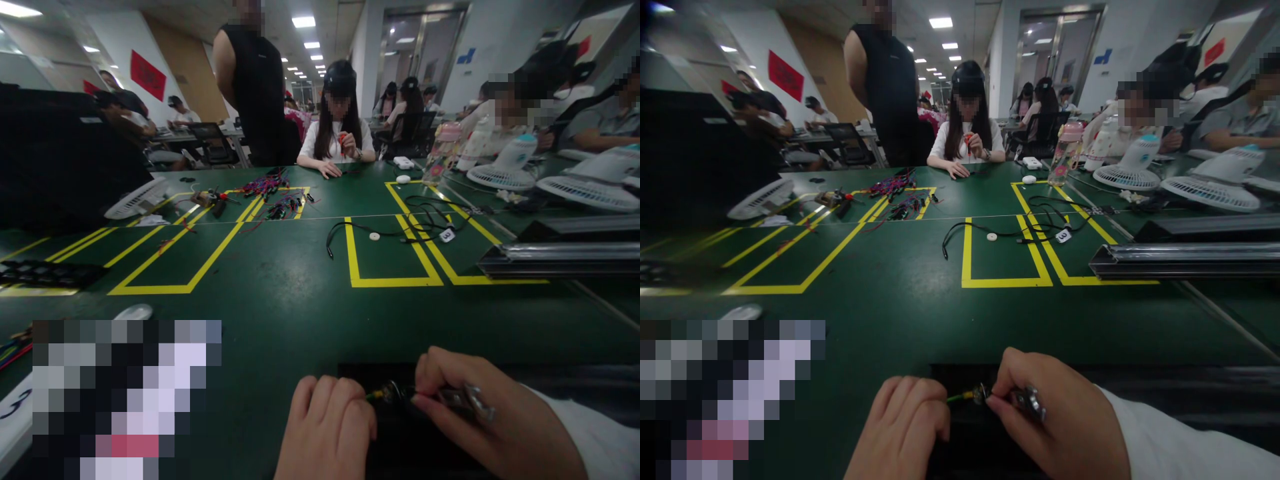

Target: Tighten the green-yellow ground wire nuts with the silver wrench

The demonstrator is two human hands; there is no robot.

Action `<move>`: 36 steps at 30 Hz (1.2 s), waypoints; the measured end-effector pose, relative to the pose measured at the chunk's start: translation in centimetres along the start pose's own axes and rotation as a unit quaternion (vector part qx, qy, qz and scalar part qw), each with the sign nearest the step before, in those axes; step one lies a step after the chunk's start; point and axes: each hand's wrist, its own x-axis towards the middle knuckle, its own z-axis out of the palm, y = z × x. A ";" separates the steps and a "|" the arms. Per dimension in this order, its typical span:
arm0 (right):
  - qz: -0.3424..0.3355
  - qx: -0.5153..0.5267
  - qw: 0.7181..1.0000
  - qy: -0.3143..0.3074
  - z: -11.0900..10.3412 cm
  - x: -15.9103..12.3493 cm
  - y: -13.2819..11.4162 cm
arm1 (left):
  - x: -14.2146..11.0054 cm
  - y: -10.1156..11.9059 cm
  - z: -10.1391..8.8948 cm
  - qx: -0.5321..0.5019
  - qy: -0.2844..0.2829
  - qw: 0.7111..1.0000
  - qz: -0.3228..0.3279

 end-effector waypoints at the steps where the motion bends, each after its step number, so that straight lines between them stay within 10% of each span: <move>1: -0.001 -0.003 1.000 -0.002 0.0 0.0 0.0 | 0.0 0.1 0.0 0.002 0.008 1.000 0.001; 36: -0.099 -0.025 0.990 -0.096 -3.5 3.2 -0.5 | -0.2 -0.1 0.1 -0.009 0.006 1.000 0.001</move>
